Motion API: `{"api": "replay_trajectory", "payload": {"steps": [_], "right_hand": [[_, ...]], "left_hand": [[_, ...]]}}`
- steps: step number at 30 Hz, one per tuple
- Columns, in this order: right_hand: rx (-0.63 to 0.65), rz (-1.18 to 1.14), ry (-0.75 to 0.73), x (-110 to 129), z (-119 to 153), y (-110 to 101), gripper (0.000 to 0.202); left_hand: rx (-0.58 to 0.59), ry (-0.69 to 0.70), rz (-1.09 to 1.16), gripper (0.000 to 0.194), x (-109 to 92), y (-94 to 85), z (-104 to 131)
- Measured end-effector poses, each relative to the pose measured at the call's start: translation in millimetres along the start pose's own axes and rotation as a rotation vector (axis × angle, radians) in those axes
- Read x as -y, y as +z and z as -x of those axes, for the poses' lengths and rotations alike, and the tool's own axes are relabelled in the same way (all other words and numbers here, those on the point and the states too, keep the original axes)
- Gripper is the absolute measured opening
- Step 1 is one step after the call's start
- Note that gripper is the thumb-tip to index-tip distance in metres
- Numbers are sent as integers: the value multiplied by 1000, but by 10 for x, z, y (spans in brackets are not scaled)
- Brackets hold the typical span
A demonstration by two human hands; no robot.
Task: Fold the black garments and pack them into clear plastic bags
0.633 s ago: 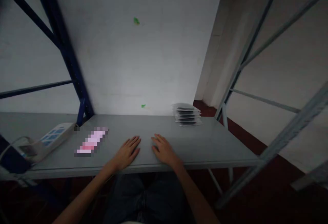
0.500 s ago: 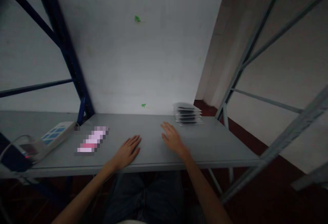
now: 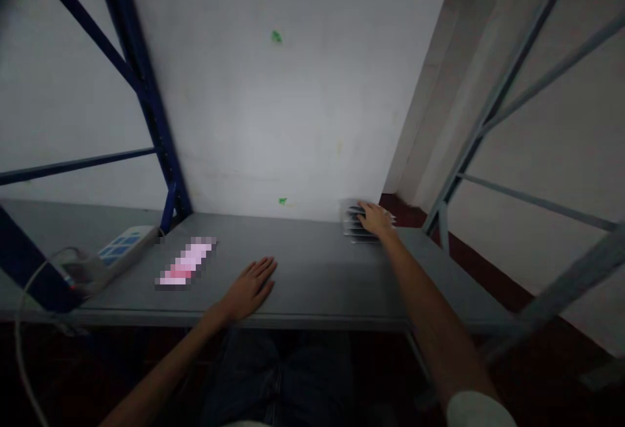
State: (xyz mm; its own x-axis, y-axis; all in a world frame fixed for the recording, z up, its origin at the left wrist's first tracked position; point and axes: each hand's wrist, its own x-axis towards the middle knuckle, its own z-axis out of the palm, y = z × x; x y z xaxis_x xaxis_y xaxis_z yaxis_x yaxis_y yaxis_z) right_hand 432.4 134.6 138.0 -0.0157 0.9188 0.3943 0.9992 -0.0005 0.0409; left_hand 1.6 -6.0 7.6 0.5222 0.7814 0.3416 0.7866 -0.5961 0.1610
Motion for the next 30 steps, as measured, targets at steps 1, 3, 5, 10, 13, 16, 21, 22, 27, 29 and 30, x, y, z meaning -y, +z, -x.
{"api": "replay_trajectory", "payload": {"steps": [1,3,5,10,13,16,21,22,27,29,30], "right_hand": [[0,5,37,47,13,-6,52],[-12,22,94,141,27,-31,49],[-34,35,116,212,25,-64,45],[-121,27,167,370,50,-190,48],[-280,-63,124,684,238,-256,50],[-418,-214,5,1226,655,-176,52],[-253,-403,-188,2094,1500,261,51],[-222,-427,-190,2186,1617,329,52],[-156,-499,-203,2265,1853,319,51],[-138,-531,-265,2252,1865,231,46],[-133,-544,-295,2255,1868,193,43]], "left_hand": [[2,-3,6,58,-6,-5,3],[6,-9,14,58,-19,-20,7],[15,-16,15,58,-33,-38,7],[32,-21,15,58,-40,-50,-1],[14,-17,32,57,-26,-30,2],[-15,-13,68,61,-15,-18,14],[-130,-7,156,86,-22,-31,24],[-142,-5,151,85,-23,-31,22],[-150,4,82,64,-12,13,2],[-155,3,80,64,-4,35,-1],[-154,5,81,64,-3,41,-1]]}}
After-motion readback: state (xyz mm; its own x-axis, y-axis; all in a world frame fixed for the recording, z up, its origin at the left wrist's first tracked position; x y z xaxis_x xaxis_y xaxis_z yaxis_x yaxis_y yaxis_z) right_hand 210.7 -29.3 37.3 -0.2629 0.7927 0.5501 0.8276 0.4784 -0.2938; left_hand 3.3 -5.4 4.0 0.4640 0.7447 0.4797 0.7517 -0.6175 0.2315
